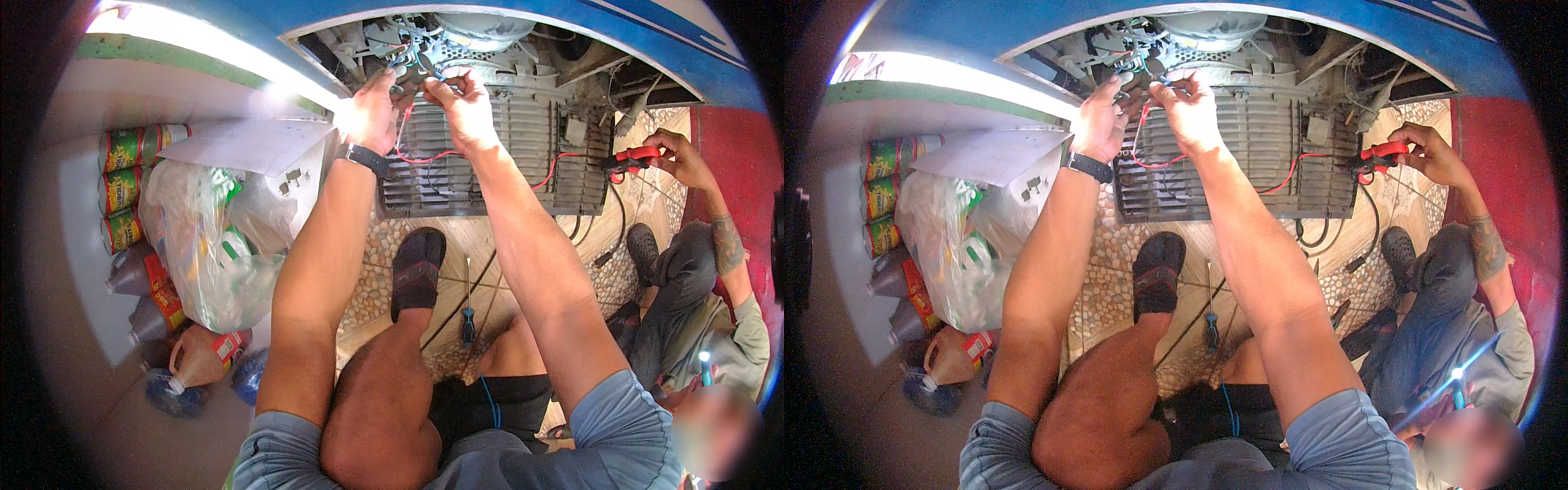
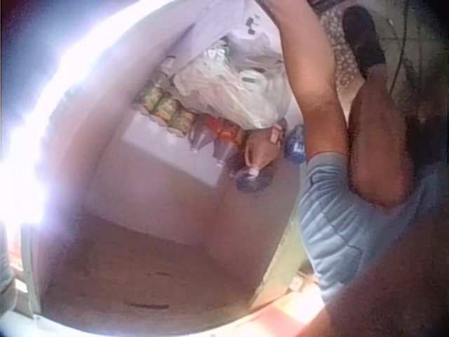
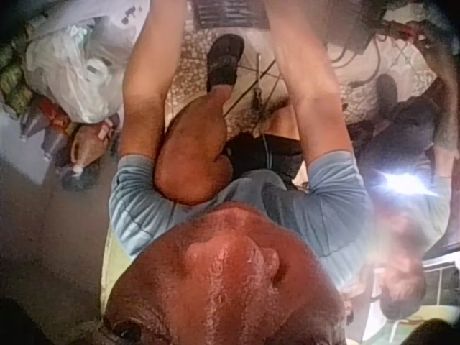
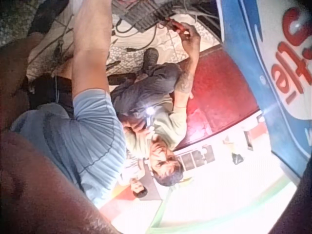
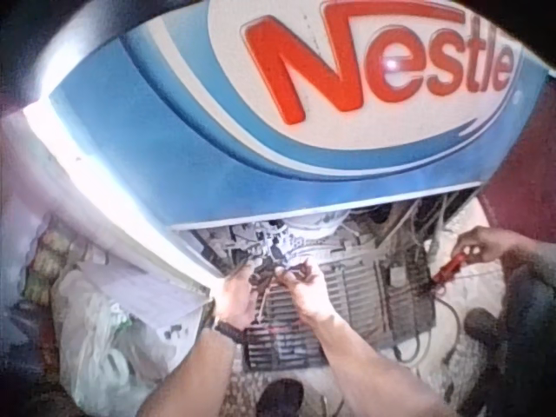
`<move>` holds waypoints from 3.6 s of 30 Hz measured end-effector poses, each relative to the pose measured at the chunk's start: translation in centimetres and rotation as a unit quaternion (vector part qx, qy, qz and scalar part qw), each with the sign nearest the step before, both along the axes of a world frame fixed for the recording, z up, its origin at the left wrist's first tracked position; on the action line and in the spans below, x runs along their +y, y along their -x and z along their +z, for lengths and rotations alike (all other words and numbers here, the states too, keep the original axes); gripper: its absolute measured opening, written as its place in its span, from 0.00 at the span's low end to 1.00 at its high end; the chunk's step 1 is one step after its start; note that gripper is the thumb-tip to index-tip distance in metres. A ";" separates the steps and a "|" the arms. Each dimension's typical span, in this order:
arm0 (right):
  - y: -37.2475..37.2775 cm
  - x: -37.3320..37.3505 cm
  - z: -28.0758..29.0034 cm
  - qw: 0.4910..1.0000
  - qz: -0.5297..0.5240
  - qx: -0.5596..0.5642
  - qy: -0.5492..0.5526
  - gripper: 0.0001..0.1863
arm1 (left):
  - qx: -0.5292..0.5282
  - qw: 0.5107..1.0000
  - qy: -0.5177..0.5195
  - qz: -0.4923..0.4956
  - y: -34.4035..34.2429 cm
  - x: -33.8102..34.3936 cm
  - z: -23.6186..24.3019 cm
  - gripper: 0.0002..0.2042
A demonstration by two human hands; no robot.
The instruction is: The person works on the lower back panel of a refrigerator using a screwdriver and pliers while another person holds a flashlight.
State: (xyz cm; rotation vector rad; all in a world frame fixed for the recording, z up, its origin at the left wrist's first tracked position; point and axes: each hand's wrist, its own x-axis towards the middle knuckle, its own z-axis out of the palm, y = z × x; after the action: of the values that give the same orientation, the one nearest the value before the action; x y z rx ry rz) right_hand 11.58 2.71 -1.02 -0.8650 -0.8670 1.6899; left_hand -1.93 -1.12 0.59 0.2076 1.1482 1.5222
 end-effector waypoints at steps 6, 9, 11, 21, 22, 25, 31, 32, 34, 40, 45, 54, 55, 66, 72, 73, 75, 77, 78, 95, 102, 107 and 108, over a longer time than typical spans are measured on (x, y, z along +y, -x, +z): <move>-1.2 1.0 -0.8 0.997 0.024 -0.028 0.071 0.12 | -0.036 0.999 0.001 -0.025 0.9 -1.6 -0.9 0.12; -1.1 1.2 -1.6 0.996 0.025 -0.032 0.075 0.13 | -0.046 0.999 -0.018 -0.011 0.7 -1.9 -1.4 0.11; -0.5 0.9 -1.6 0.996 0.027 -0.025 0.084 0.13 | -0.054 0.998 -0.034 -0.012 1.5 -2.4 -1.7 0.10; -0.4 1.5 -2.8 0.993 0.001 0.014 0.117 0.11 | -0.006 0.999 -0.034 -0.023 2.0 -2.6 -2.2 0.11; -0.4 1.7 -2.9 0.992 -0.001 0.014 0.122 0.12 | -0.016 0.999 -0.029 -0.018 2.2 -2.6 -2.1 0.11; -0.5 1.9 -2.8 0.992 -0.004 0.017 0.127 0.14 | -0.064 0.998 -0.030 -0.001 2.3 -2.5 -1.7 0.10; -0.1 2.2 -2.2 0.994 0.005 -0.022 0.108 0.13 | -0.092 0.993 -0.079 0.001 1.3 -2.4 -1.6 0.12; 0.1 2.2 -2.1 0.995 0.009 -0.017 0.101 0.15 | -0.079 0.994 -0.075 -0.002 1.0 -2.3 -1.8 0.12; -0.3 2.0 -2.2 0.996 0.013 -0.014 0.090 0.20 | -0.048 0.997 -0.045 -0.026 -0.6 -2.4 -2.0 0.14; -0.9 2.3 -0.5 0.984 0.081 -0.156 0.018 0.18 | 0.081 0.992 0.001 -0.093 -2.9 -1.6 -1.6 0.17; -1.4 2.3 0.6 0.931 0.089 -0.333 -0.121 0.21 | 0.023 0.998 -0.009 -0.056 -2.1 1.3 0.1 0.11; -1.9 -2.7 0.2 0.912 0.135 -0.360 -0.145 0.32 | -0.005 0.999 0.025 -0.019 0.3 0.9 -0.7 0.11; -2.3 -3.3 -0.6 0.906 0.141 -0.368 -0.153 0.33 | -0.009 0.999 0.027 -0.024 0.2 1.1 -0.8 0.11; -8.3 -11.1 -1.9 0.874 0.135 -0.457 -0.097 0.16 | -0.046 0.999 0.026 -0.010 1.3 1.1 -1.3 0.09; -15.3 -16.9 -0.9 0.870 0.148 -0.470 -0.023 0.15 | -0.038 0.991 -0.029 -0.124 -0.7 2.1 -1.1 0.12; -16.1 -17.7 -0.8 0.866 0.149 -0.478 -0.021 0.15 | -0.076 0.990 -0.025 -0.117 -0.9 2.7 -1.4 0.14; -17.1 -19.1 -0.8 0.862 0.150 -0.483 -0.009 0.15 | -0.116 0.984 -0.080 -0.104 -0.6 3.5 -2.0 0.14; -17.7 -20.4 -0.9 0.865 0.152 -0.479 0.008 0.14 | -0.189 0.978 -0.064 -0.059 0.2 4.2 -2.5 0.15; -18.2 -20.8 -0.9 0.863 0.152 -0.481 0.025 0.14 | -0.193 0.976 -0.076 -0.066 -0.1 4.4 -2.5 0.15; -20.1 -21.1 -2.2 0.862 0.143 -0.484 0.036 0.14 | 0.250 0.966 -0.044 -0.047 -5.1 3.7 -1.9 0.17; -21.2 -21.6 -1.3 0.849 0.164 -0.499 0.066 0.14 | 0.149 0.989 0.006 0.026 -4.5 4.5 -1.0 0.17; -23.2 -23.7 -2.1 0.827 0.156 -0.534 0.082 0.13 | 0.042 0.996 -0.077 0.019 -0.4 5.8 -3.9 0.12; -23.5 -23.9 -2.0 0.819 0.150 -0.546 0.092 0.13 | 0.156 0.984 -0.081 -0.023 0.7 5.7 -4.7 0.13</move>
State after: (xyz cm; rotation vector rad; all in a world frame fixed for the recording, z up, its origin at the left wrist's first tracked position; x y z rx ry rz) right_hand 35.05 -21.16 -3.04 -1.9999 -1.6712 1.4552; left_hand -2.63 4.54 -4.11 0.5977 1.2531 1.5785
